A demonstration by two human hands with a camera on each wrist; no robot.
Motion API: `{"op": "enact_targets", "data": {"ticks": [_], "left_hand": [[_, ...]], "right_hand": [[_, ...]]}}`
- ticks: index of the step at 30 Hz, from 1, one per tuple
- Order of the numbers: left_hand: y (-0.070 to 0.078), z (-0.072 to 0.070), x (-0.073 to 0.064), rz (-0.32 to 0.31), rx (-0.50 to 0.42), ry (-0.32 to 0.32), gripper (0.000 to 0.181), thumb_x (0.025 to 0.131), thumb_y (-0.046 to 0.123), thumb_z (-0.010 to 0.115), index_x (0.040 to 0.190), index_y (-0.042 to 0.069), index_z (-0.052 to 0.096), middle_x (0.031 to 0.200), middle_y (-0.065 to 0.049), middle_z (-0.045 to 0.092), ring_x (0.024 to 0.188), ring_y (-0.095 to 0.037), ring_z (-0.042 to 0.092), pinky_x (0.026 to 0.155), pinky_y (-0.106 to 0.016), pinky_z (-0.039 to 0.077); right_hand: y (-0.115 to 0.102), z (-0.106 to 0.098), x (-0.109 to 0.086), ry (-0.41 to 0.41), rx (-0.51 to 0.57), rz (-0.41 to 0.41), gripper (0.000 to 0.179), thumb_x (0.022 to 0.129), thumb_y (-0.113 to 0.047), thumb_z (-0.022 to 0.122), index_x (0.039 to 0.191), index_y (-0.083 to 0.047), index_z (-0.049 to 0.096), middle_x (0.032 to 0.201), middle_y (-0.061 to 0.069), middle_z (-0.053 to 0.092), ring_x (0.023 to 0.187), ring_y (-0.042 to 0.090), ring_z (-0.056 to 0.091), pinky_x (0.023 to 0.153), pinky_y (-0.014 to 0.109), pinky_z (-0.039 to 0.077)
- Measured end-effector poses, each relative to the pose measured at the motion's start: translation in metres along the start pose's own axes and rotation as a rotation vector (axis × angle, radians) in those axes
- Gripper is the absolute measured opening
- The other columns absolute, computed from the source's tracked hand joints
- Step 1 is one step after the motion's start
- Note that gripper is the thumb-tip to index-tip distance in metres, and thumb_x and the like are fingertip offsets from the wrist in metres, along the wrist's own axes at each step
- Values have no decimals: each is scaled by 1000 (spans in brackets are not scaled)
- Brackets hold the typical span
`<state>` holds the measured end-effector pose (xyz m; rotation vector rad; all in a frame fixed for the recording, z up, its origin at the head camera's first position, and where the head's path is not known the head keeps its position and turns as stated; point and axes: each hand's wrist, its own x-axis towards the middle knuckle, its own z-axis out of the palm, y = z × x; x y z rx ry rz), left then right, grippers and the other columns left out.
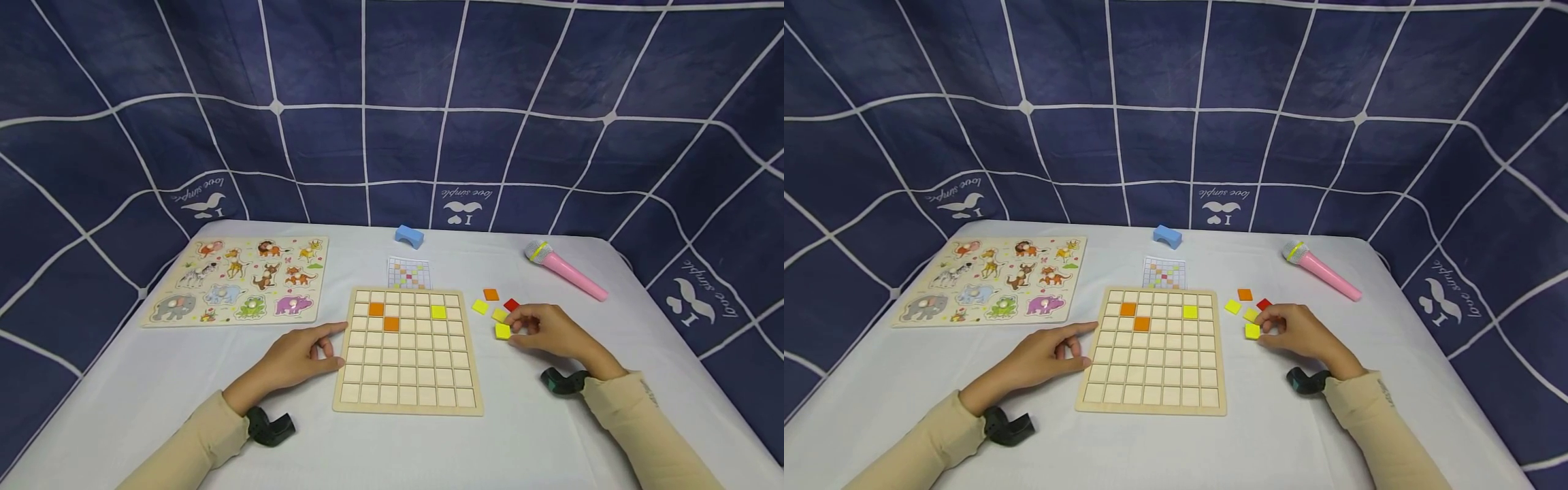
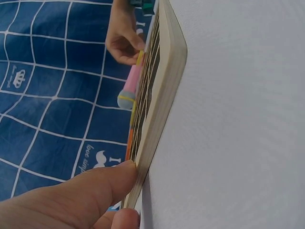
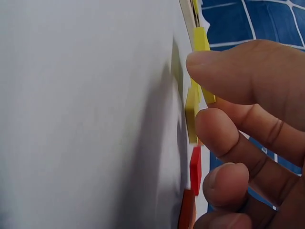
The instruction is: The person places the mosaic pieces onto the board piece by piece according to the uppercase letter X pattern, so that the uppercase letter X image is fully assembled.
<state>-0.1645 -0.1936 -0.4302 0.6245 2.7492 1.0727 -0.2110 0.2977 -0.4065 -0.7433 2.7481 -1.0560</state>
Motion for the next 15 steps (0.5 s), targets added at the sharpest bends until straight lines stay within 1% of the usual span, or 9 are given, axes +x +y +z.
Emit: {"op": "enact_targets", "data": {"ticks": [7, 10, 15], "left_hand": [[1, 0, 0, -3, -5, 0, 62, 94, 29, 86, 148, 5, 65, 87, 13, 61, 67, -4, 49, 61, -26, 40], [1, 0, 0, -11, -5, -2, 62, 94, 28, 86, 148, 5, 65, 86, 13, 61, 66, -5, 49, 60, -26, 39], [1, -1, -1, -13, 0, -1, 61, 94, 27, 86, 148, 5, 65, 86, 13, 61, 65, -5, 49, 60, -26, 39]], "right_hand": [[-6, 7, 9, -2, 9, -63, 23, 84, -1, 90, 102, -2, 76, 88, -3, 66, 65, 5, 48, 61, 24, 41], [-10, 10, 14, -9, 10, -71, 24, 84, -1, 91, 104, -3, 77, 88, -3, 68, 66, 5, 48, 62, 24, 41], [-18, 15, 23, -30, 12, -60, 25, 85, -2, 91, 105, -3, 77, 90, -3, 69, 66, 5, 48, 62, 24, 41]]}}
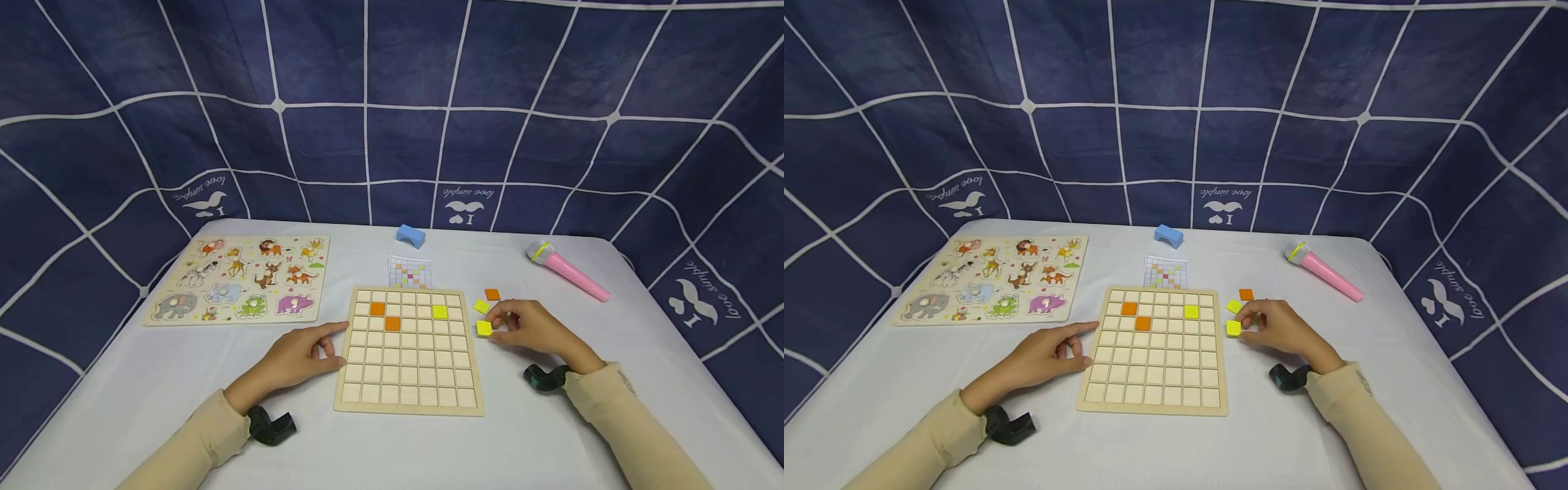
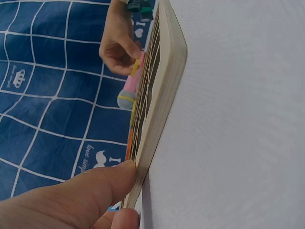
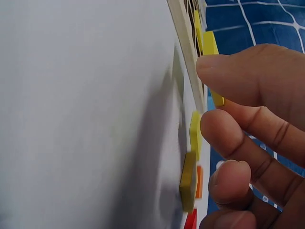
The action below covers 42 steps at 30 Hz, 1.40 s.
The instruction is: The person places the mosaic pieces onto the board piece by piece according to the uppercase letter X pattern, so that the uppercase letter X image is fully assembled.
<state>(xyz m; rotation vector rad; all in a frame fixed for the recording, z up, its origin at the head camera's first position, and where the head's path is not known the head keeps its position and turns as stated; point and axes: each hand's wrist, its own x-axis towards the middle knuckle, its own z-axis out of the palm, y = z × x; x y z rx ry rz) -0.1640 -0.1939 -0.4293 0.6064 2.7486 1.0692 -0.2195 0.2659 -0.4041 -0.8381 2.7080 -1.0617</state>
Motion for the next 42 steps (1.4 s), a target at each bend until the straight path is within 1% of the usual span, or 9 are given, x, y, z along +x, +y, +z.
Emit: {"op": "enact_targets", "data": {"ticks": [4, 14, 19, 26, 34, 37, 42], "left_hand": [[0, 0, 0, 7, -2, 0, 62, 94, 28, 85, 148, 5, 65, 86, 13, 61, 66, -4, 48, 60, -26, 39], [0, 0, 0, 8, 2, 1, 62, 94, 28, 85, 148, 5, 65, 86, 13, 61, 65, -4, 48, 60, -26, 39], [0, 0, 0, 9, 5, 2, 62, 94, 29, 85, 148, 5, 65, 85, 14, 60, 64, -4, 48, 59, -26, 39], [0, 0, 0, 6, 5, 0, 63, 94, 30, 85, 149, 6, 65, 86, 14, 61, 65, -4, 49, 59, -26, 39], [-1, 1, 0, 10, 5, 2, 63, 94, 31, 85, 148, 6, 65, 86, 14, 60, 65, -4, 48, 59, -26, 38], [0, 1, 1, 7, 5, 2, 63, 94, 31, 85, 148, 6, 65, 86, 13, 60, 65, -5, 48, 59, -26, 38], [0, 1, 1, 3, 7, 1, 62, 94, 29, 86, 148, 6, 65, 86, 13, 61, 65, -5, 49, 60, -26, 39]], "right_hand": [[-4, 4, 7, -6, 2, -14, 23, 85, -1, 90, 103, -4, 76, 89, 0, 69, 65, 6, 48, 62, 24, 41], [-10, 17, 23, -22, 9, -39, 21, 86, -2, 89, 103, -7, 77, 90, -1, 68, 63, 6, 48, 62, 24, 41], [-15, 21, 29, -27, 7, -56, 22, 85, -7, 91, 102, -9, 77, 90, -2, 68, 62, 5, 48, 63, 24, 40], [-21, 27, 37, -66, 39, -39, 22, 87, -6, 90, 104, -6, 77, 90, -3, 67, 61, 7, 47, 62, 24, 40], [-28, 34, 46, -84, 49, -39, 18, 88, -6, 88, 102, -5, 76, 89, -4, 66, 62, 8, 48, 62, 24, 40], [-30, 36, 50, -86, 38, -45, 18, 88, -5, 88, 100, -5, 76, 87, -4, 65, 62, 8, 48, 62, 24, 41], [-36, 40, 55, -88, 23, -78, 17, 87, -4, 89, 98, -6, 76, 85, -5, 65, 62, 7, 47, 63, 24, 40]]}}
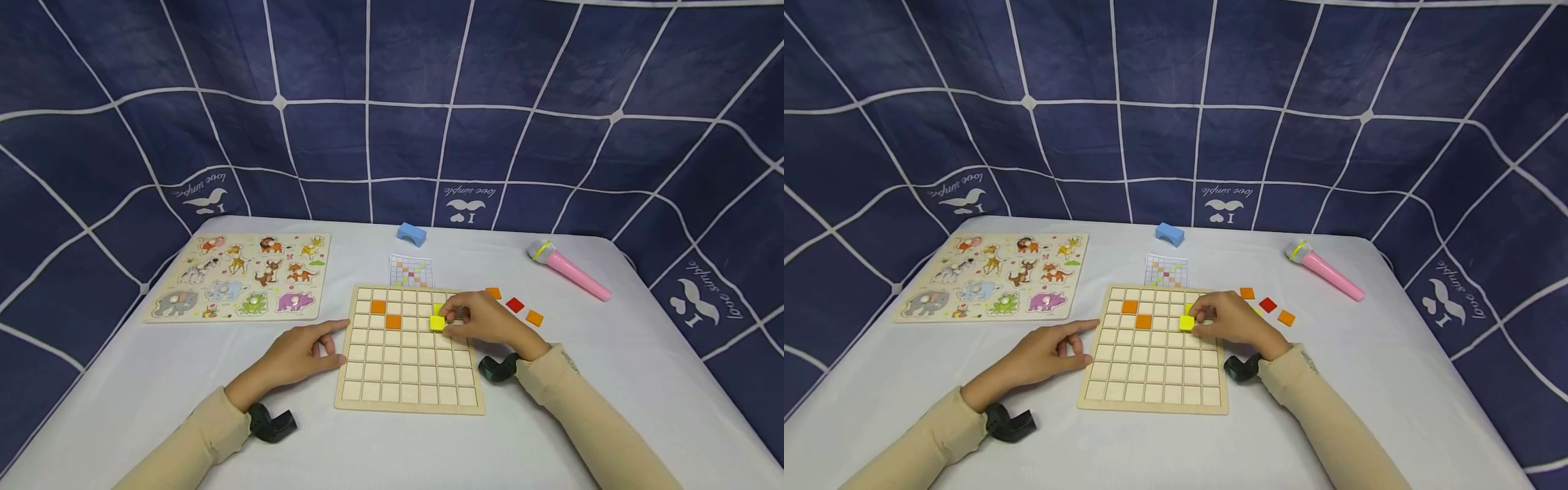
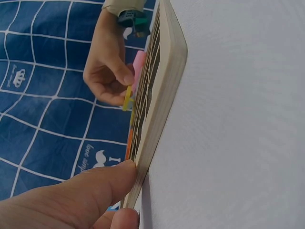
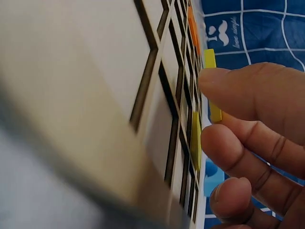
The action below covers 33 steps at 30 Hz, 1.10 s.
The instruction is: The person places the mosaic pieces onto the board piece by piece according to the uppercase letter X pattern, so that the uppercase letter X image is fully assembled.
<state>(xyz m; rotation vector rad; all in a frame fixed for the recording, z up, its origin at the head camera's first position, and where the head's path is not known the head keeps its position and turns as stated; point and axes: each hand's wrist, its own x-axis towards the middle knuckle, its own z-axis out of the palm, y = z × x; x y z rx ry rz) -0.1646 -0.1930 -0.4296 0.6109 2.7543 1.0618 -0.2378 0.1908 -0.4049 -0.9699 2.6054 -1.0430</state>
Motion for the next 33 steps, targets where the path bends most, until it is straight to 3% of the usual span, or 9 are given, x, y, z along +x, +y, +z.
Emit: {"op": "enact_targets", "data": {"ticks": [14, 33], "left_hand": [[2, -1, 0, -11, 3, -5, 62, 94, 28, 86, 148, 5, 65, 86, 12, 61, 65, -5, 49, 60, -25, 39], [1, -1, -1, -7, 2, -3, 63, 94, 28, 86, 149, 6, 65, 86, 13, 61, 65, -5, 49, 60, -25, 39]], "right_hand": [[-7, 10, 17, -21, -93, 24, 15, 87, -5, 88, 97, -9, 77, 80, -9, 62, 65, 8, 47, 67, 27, 41], [-15, 9, 23, -76, -103, 57, 16, 86, -4, 88, 99, -8, 79, 77, -9, 61, 67, 10, 50, 68, 28, 43]]}}
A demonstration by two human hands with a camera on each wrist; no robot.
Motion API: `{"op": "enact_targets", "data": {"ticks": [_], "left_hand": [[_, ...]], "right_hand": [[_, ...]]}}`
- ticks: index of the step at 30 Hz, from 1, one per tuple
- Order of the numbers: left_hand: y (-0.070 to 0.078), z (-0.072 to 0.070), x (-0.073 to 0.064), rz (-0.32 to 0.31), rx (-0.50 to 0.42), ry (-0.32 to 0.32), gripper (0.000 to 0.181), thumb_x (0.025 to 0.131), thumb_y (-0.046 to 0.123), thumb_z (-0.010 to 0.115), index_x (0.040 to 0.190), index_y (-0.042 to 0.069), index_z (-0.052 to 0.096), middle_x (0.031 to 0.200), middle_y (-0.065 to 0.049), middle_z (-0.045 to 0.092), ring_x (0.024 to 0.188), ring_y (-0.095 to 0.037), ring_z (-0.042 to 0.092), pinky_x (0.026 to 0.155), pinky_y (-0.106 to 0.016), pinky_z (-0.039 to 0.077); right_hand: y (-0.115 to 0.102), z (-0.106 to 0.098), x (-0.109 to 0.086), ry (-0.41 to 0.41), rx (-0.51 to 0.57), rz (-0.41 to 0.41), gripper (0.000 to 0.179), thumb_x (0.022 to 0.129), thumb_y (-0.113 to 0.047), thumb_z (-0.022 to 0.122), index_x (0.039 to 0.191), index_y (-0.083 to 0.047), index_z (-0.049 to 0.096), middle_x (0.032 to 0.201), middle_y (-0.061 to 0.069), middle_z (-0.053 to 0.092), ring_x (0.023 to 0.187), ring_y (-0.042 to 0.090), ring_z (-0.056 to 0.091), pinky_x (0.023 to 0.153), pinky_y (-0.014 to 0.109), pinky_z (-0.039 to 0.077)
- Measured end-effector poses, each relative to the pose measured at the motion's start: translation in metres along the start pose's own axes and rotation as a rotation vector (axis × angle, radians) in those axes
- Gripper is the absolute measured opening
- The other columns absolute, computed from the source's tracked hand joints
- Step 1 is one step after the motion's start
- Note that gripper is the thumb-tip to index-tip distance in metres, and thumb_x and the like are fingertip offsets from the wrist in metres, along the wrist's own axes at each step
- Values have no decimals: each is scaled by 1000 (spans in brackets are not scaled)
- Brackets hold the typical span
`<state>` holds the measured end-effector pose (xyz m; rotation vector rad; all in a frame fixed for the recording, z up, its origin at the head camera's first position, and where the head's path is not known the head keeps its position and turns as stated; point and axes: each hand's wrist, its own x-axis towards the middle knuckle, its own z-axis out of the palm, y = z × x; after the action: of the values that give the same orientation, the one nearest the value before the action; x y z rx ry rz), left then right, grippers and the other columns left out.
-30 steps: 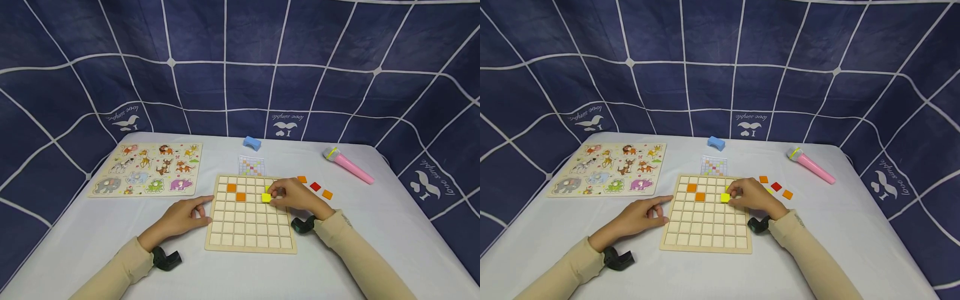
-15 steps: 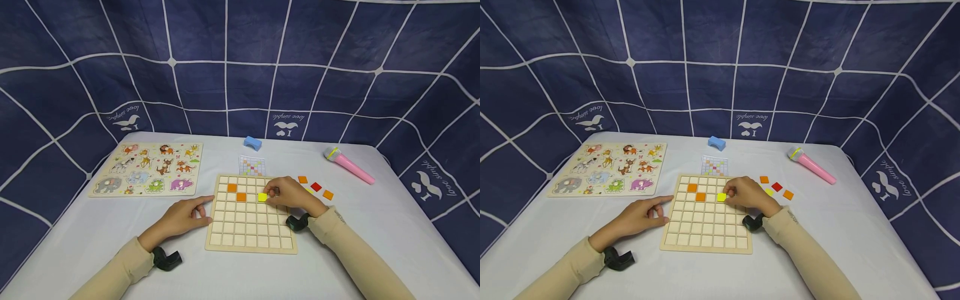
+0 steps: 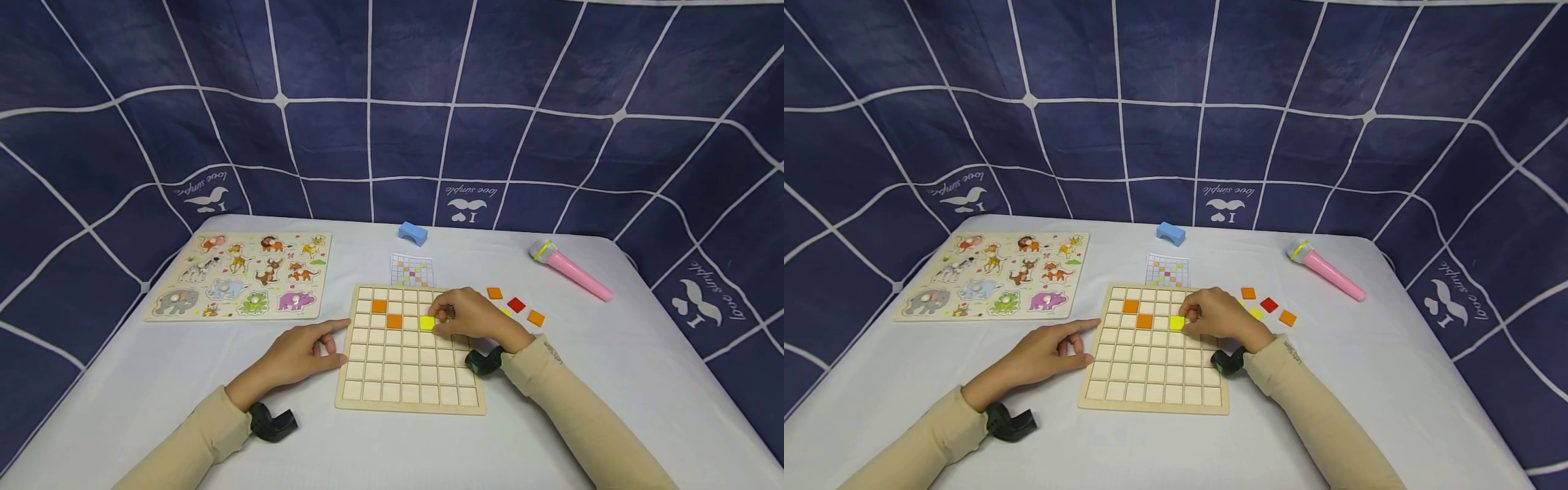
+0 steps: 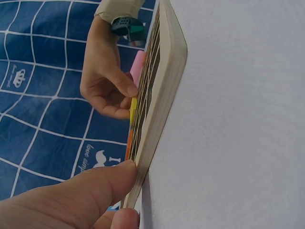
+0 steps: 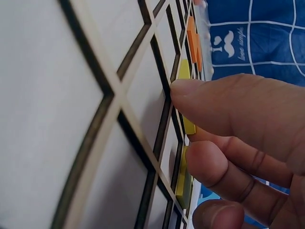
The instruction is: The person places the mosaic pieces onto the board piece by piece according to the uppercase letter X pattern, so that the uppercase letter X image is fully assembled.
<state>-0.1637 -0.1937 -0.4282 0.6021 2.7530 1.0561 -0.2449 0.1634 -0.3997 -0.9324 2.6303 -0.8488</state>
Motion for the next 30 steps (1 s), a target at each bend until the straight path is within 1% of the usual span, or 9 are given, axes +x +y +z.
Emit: {"op": "enact_targets", "data": {"ticks": [9, 17, 21, 25, 30], "left_hand": [[0, 0, 1, -2, 2, -3, 63, 94, 30, 85, 149, 6, 65, 87, 13, 61, 66, -5, 49, 61, -26, 39], [1, 0, 1, -1, 2, -2, 63, 94, 29, 85, 149, 6, 65, 86, 13, 61, 66, -5, 49, 61, -26, 39], [0, 0, 1, 2, -2, -2, 63, 94, 29, 85, 149, 6, 65, 87, 12, 61, 66, -5, 49, 60, -26, 39], [0, 1, 1, 7, -7, -1, 63, 94, 29, 85, 149, 5, 65, 87, 13, 60, 66, -5, 49, 60, -26, 39], [0, 0, 1, 3, 1, -2, 62, 94, 29, 85, 148, 6, 65, 86, 13, 61, 66, -5, 49, 60, -26, 39]], "right_hand": [[2, -1, -4, 17, 18, 6, 16, 88, -7, 89, 101, -8, 80, 79, -9, 63, 69, 10, 50, 70, 28, 43], [12, -9, -18, 67, 75, -17, 14, 90, -7, 88, 101, -6, 80, 82, -8, 64, 67, 11, 49, 66, 26, 41], [18, -13, -25, 101, 116, -36, 12, 91, -4, 86, 101, -4, 79, 84, -6, 64, 70, 11, 51, 66, 25, 42], [23, -17, -34, 153, 139, -41, 12, 91, -1, 84, 102, -3, 80, 85, -6, 64, 74, 12, 54, 66, 25, 45], [32, -26, -43, 207, 126, -37, 12, 91, 2, 82, 103, -3, 81, 86, -5, 65, 72, 11, 53, 66, 25, 44]]}}
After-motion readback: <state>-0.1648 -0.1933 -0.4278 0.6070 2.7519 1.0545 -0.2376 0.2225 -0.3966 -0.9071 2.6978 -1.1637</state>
